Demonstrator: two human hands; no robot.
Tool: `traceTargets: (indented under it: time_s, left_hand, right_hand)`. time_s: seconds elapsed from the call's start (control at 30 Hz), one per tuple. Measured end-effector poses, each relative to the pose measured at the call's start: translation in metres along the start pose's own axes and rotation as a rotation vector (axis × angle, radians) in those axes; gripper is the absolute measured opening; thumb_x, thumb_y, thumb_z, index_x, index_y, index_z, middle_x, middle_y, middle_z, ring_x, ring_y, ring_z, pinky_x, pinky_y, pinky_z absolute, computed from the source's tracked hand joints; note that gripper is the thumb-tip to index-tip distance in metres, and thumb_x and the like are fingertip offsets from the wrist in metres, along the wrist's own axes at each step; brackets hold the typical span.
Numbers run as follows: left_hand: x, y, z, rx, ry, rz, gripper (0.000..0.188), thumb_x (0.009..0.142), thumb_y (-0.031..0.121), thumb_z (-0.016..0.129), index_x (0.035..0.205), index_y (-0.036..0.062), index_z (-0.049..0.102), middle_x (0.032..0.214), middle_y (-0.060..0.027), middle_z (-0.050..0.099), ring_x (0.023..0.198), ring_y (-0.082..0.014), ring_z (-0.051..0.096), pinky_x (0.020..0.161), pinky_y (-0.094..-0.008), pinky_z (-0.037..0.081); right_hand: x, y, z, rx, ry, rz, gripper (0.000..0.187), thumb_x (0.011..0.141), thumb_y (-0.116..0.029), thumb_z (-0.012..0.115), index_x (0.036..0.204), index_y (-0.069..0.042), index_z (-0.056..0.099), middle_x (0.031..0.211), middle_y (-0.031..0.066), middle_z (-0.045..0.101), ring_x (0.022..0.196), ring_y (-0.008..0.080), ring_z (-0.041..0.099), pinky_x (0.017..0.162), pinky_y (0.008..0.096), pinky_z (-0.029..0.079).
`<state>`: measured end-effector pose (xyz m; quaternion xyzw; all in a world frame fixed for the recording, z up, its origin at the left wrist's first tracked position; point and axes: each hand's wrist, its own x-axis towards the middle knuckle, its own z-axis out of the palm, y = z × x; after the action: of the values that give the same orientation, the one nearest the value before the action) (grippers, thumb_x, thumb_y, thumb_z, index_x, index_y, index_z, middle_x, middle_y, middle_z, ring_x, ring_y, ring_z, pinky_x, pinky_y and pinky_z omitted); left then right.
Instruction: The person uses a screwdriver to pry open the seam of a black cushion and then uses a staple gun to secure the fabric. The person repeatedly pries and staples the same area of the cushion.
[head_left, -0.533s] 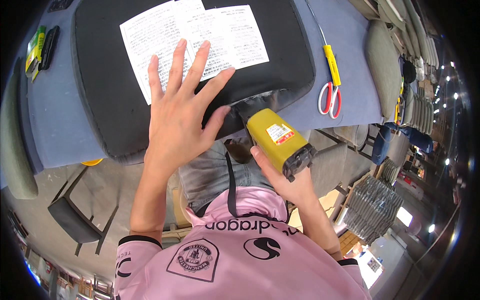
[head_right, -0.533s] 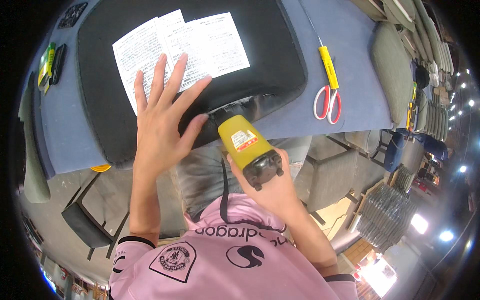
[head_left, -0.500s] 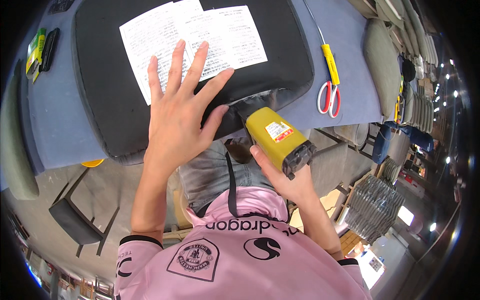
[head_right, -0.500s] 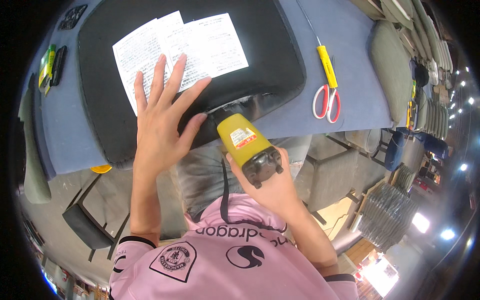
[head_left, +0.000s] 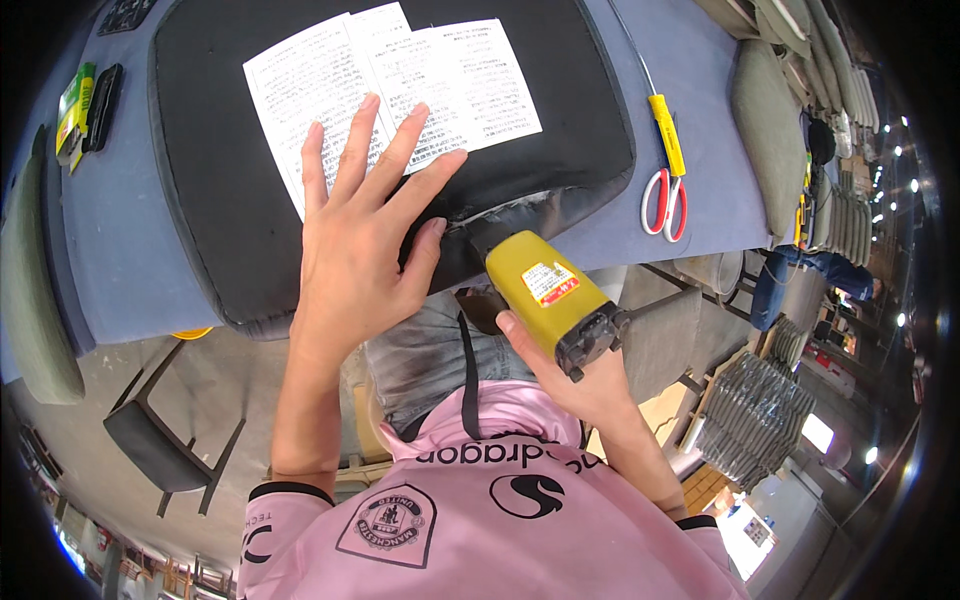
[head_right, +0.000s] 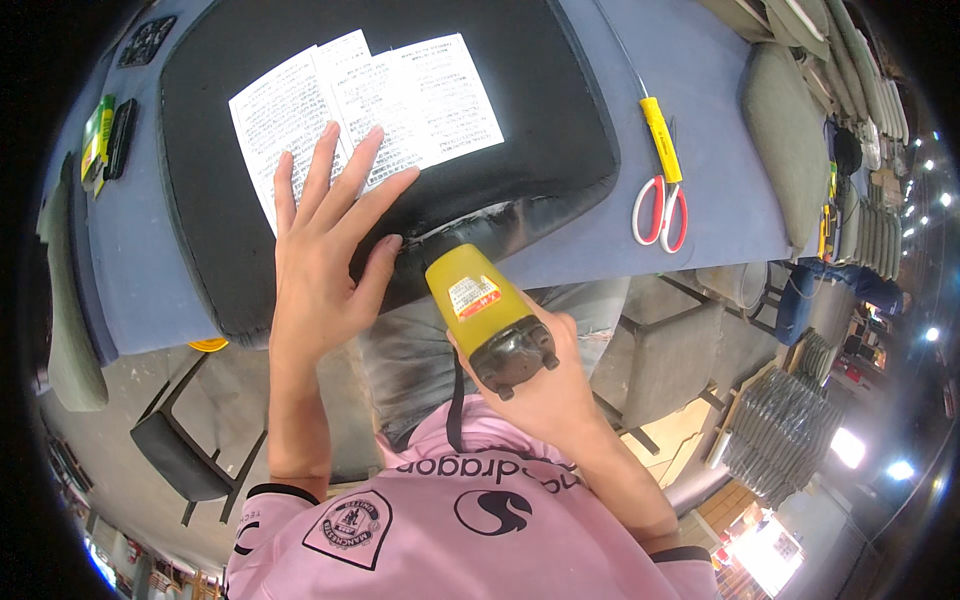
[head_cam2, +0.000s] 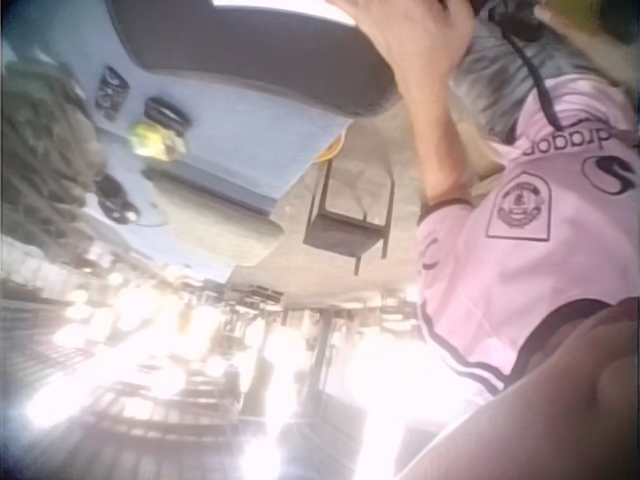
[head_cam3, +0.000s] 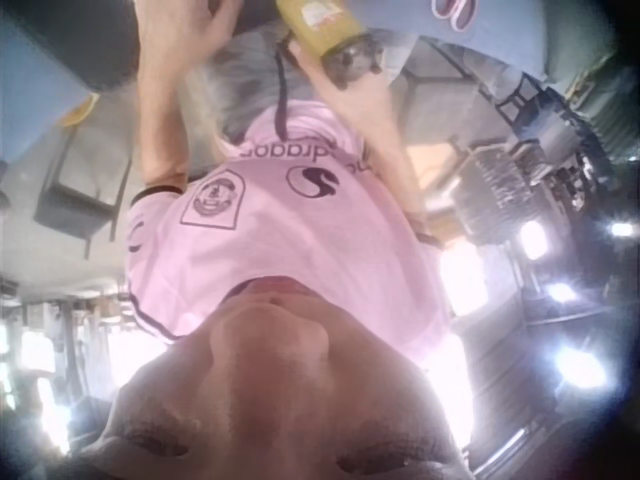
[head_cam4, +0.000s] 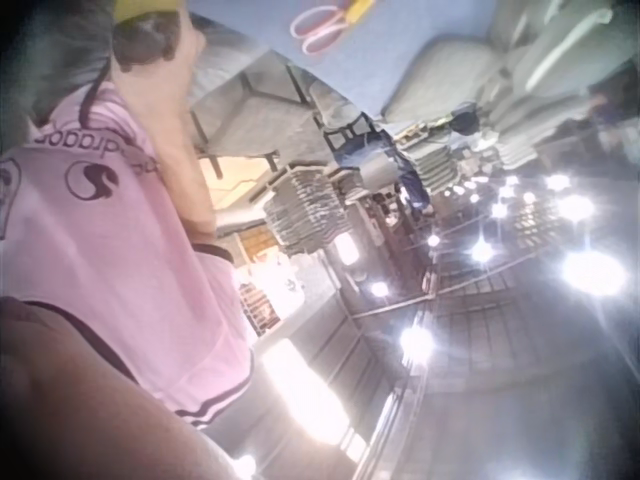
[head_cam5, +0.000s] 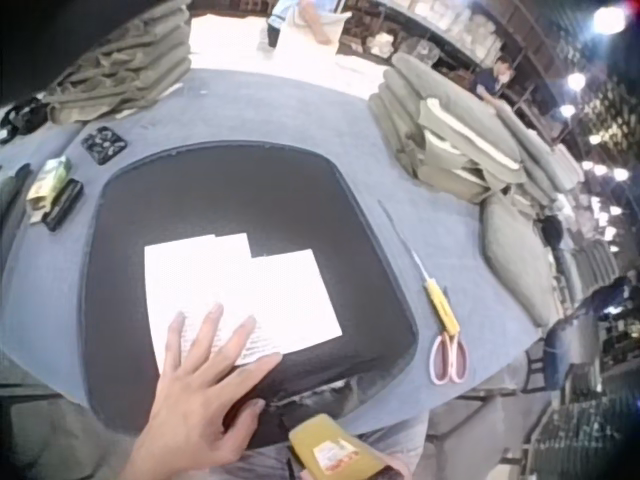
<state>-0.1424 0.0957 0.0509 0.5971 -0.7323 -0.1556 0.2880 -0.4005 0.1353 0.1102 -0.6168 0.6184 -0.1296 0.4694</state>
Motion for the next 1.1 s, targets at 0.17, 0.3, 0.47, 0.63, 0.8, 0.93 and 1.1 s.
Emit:
traceTargets:
  time_s: [0.17, 0.3, 0.47, 0.63, 0.8, 0.93, 1.1]
  left_hand:
    - [0.001, 0.001, -0.001, -0.014, -0.001, -0.023, 0.065, 0.089, 0.007, 0.08, 0.153, 0.0208, 0.081, 0.181, -0.0128, 0.059, 0.177, -0.0441, 0.037, 0.145, -0.0685, 0.008]
    - [0.002, 0.0, 0.001, 0.004, 0.003, 0.006, 0.061, 0.091, 0.01, 0.08, 0.15, 0.0197, 0.081, 0.18, -0.0124, 0.059, 0.175, -0.0468, 0.038, 0.143, -0.0731, 0.011]
    - [-0.003, 0.005, 0.005, 0.055, 0.007, -0.004, 0.055, 0.09, 0.01, 0.085, 0.144, 0.02, 0.083, 0.18, -0.0105, 0.06, 0.177, -0.0427, 0.037, 0.145, -0.0687, 0.009]
    - [-0.002, 0.008, 0.004, 0.028, 0.048, 0.105, 0.021, 0.092, 0.01, 0.091, 0.11, 0.0132, 0.079, 0.165, -0.0085, 0.072, 0.172, -0.0427, 0.045, 0.144, -0.0687, 0.02]
    - [-0.004, 0.017, -0.023, 0.01, 0.001, -0.006, 0.017, 0.096, 0.01, 0.089, 0.096, 0.0096, 0.072, 0.156, -0.0083, 0.079, 0.17, -0.0447, 0.049, 0.143, -0.0686, 0.024]
    - [0.008, 0.042, -0.001, 0.123, -0.047, -0.003, 0.056, 0.093, 0.04, 0.096, 0.141, 0.0177, 0.078, 0.185, -0.0162, 0.051, 0.178, -0.0504, 0.03, 0.141, -0.0773, 0.016]
    - [0.034, 0.057, 0.047, 0.306, -0.03, -0.015, 0.075, 0.101, 0.055, 0.088, 0.17, 0.0333, 0.067, 0.19, -0.0123, 0.045, 0.18, -0.0464, 0.027, 0.142, -0.0752, 0.01]
  right_hand:
    - [0.002, -0.006, -0.004, 0.047, -0.057, -0.058, 0.047, 0.092, -0.012, 0.094, 0.134, 0.0, 0.077, 0.115, 0.0142, 0.085, 0.095, 0.0365, 0.083, 0.092, 0.0458, 0.061]
    - [0.003, 0.009, -0.004, 0.055, -0.097, -0.081, 0.061, 0.086, -0.01, 0.094, 0.143, 0.001, 0.074, 0.119, 0.0168, 0.084, 0.104, 0.0393, 0.081, 0.099, 0.0469, 0.06]
    - [0.005, 0.037, 0.0, -0.186, -0.056, -0.231, 0.079, 0.079, -0.014, 0.099, 0.152, 0.0, 0.072, 0.136, 0.0213, 0.08, 0.124, 0.0439, 0.069, 0.111, 0.0504, 0.056]
    - [-0.011, 0.056, 0.013, -0.119, 0.054, -0.226, 0.085, 0.08, -0.017, 0.105, 0.156, -0.001, 0.07, 0.14, 0.0193, 0.076, 0.124, 0.0389, 0.068, 0.11, 0.0468, 0.058]
    - [-0.048, 0.064, -0.014, -0.058, 0.143, -0.214, 0.072, 0.089, -0.025, 0.105, 0.15, -0.003, 0.075, 0.133, 0.0164, 0.081, 0.114, 0.0348, 0.072, 0.108, 0.0438, 0.057]
    - [-0.055, 0.062, -0.037, -0.039, 0.106, 0.007, 0.062, 0.095, -0.034, 0.101, 0.145, -0.005, 0.079, 0.122, 0.0133, 0.087, 0.106, 0.0337, 0.074, 0.103, 0.0432, 0.056]
    - [-0.033, 0.049, -0.04, 0.052, 0.054, 0.019, 0.046, 0.099, -0.027, 0.097, 0.134, -0.005, 0.079, 0.112, 0.0156, 0.087, 0.096, 0.0384, 0.079, 0.094, 0.044, 0.057]
